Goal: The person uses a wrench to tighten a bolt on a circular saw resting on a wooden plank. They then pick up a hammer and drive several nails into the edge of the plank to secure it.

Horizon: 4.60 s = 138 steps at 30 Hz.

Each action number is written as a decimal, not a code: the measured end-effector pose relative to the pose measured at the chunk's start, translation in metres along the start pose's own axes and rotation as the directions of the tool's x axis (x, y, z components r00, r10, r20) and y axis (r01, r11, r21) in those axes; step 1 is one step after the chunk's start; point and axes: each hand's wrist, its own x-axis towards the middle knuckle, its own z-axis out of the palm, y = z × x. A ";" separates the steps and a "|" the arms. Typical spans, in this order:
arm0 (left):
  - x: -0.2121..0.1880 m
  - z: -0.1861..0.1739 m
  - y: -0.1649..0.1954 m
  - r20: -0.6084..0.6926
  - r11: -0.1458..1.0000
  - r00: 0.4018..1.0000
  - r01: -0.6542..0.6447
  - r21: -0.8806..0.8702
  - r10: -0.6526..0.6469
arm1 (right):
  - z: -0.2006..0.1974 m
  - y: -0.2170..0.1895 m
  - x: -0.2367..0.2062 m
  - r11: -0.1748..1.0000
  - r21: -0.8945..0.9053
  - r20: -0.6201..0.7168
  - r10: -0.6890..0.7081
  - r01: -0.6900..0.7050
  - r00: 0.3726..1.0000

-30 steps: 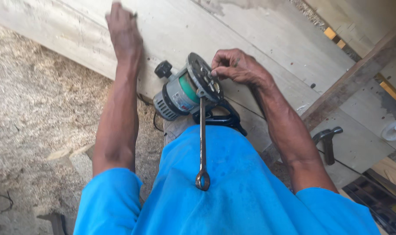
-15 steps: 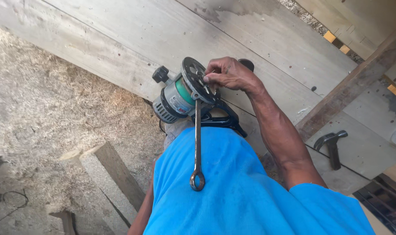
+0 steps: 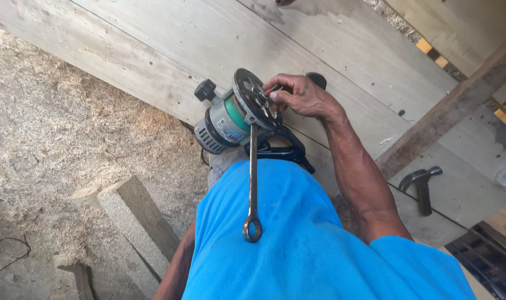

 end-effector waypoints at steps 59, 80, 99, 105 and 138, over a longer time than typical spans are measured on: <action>-0.022 0.374 0.380 0.490 -0.662 0.852 -0.262 0.702 0.183 | 0.039 0.038 -0.006 0.988 0.027 -0.482 -0.119 0.150 0.868; -0.002 0.376 0.385 0.437 -0.597 0.899 -0.367 0.713 -0.031 | 0.125 0.038 -0.139 0.914 -0.343 -0.761 -0.135 -0.217 0.634; -0.102 0.412 0.274 0.854 0.749 0.518 -0.583 0.315 0.044 | 0.034 0.143 -0.219 0.849 -0.262 -0.965 -0.218 -0.458 0.148; -0.109 0.406 0.236 0.848 0.884 0.528 -0.420 0.205 0.055 | 0.041 0.115 -0.233 0.918 -0.353 -0.932 -0.327 -0.182 0.156; -0.174 0.375 0.221 0.954 -0.687 -0.079 -0.676 -0.266 -0.291 | 0.105 -0.017 -0.299 0.878 -0.393 -0.296 -0.402 0.273 0.866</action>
